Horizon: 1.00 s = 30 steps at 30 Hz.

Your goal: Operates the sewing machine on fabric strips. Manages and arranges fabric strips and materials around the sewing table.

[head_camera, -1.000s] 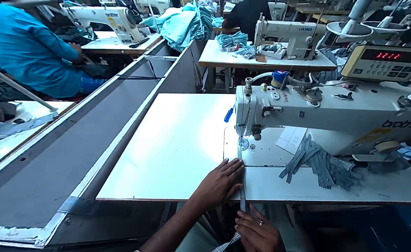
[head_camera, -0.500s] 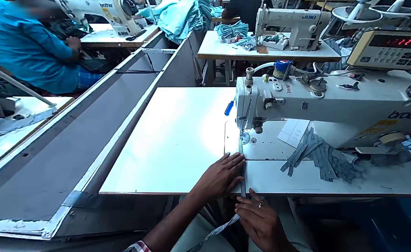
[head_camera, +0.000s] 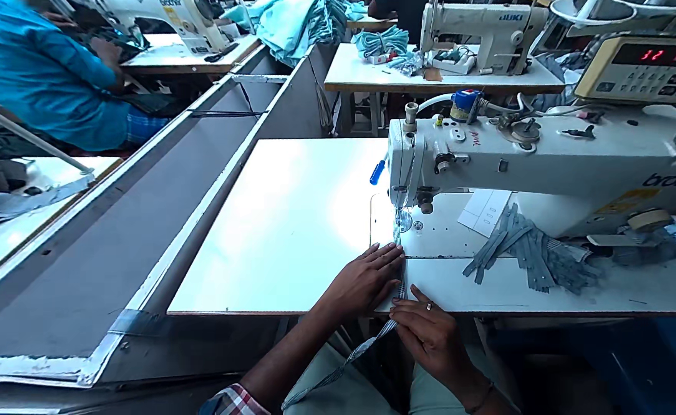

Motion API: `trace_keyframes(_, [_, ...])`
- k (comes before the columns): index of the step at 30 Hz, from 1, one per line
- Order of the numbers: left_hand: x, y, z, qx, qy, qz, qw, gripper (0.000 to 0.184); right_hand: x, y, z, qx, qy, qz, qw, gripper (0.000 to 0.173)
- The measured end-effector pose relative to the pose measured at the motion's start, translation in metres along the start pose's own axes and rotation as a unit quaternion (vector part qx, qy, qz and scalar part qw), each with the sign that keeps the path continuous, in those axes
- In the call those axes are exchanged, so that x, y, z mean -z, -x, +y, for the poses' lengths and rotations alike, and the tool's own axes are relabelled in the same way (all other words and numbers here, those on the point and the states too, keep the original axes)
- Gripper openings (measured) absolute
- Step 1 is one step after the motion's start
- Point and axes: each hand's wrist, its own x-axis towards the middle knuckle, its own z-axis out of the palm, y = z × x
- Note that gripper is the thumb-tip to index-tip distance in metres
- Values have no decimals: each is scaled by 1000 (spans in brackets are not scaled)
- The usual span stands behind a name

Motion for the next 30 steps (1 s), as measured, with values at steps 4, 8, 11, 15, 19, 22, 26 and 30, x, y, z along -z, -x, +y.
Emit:
trace_keyframes(4, [3, -3, -4, 8, 1, -5, 1000, 52, -1, -7, 9, -7, 8, -6, 1000, 19])
trace_keyframes(8, [5, -7, -6, 3, -13, -12, 1000, 51, -1, -17, 15, -8, 13, -7, 1000, 18])
trace_keyframes(11, [7, -8, -7, -10, -4, -16, 1000, 51, -1, -23, 19, -11, 17, -5, 1000, 17])
trace_keyframes(15, [8, -10, -11, -12, -8, -17, 1000, 48, -1, -31, 22, -15, 27, -10, 999, 16])
trace_keyframes(19, [9, -15, -18, -16, -19, -13, 1000, 47, -1, -40, 25, -18, 37, -17, 999, 16])
trace_keyframes(22, [8, -18, -24, -21, -20, -7, 1000, 46, -1, -45, 29, -19, 43, -17, 999, 16])
trace_keyframes(26, [9, -22, -31, -11, -23, -8, 1000, 46, 1, -54, 32, -21, 47, -21, 998, 15])
trace_keyframes(30, [10, -26, -35, -4, -23, 5, 1000, 48, 2, -63, 37, -23, 53, -27, 998, 14])
